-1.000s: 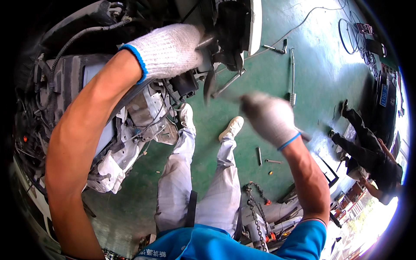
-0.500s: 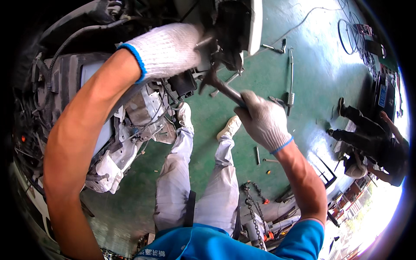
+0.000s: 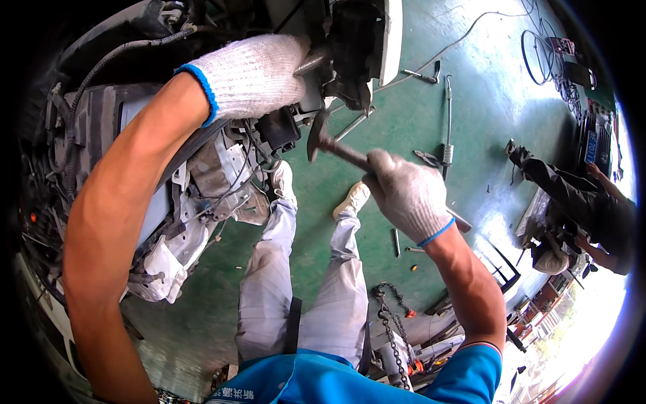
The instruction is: The person removes a white car bumper, uses a hammer to tap and adjust the front frame, and then reinstalls the bumper with assistance from a coworker. They align the bumper and wipe the surface to check the fit.
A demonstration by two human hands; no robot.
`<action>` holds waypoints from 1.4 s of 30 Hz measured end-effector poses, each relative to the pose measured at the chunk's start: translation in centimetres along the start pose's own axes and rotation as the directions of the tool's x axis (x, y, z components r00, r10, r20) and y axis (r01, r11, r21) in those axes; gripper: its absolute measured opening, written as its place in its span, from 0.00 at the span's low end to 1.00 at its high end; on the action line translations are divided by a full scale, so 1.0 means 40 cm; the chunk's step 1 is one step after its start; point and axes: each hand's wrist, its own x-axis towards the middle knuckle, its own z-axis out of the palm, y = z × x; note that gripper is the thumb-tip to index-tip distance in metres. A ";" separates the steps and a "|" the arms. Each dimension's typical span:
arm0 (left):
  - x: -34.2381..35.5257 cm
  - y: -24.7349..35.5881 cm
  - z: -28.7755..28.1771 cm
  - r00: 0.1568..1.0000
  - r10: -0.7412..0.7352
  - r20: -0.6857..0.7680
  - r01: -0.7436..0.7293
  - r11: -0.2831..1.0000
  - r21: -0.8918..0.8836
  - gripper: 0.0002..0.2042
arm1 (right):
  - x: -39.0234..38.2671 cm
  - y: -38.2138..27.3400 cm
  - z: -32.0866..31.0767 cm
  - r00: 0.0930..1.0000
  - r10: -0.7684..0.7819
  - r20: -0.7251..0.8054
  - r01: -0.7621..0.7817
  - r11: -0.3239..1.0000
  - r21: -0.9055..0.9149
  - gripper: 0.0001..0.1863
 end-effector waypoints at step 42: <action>0.022 -0.023 0.016 0.987 0.066 0.147 -0.087 0.987 0.139 0.09 | -0.038 -0.036 -0.060 0.990 -0.132 -0.054 0.134 0.990 0.049 0.17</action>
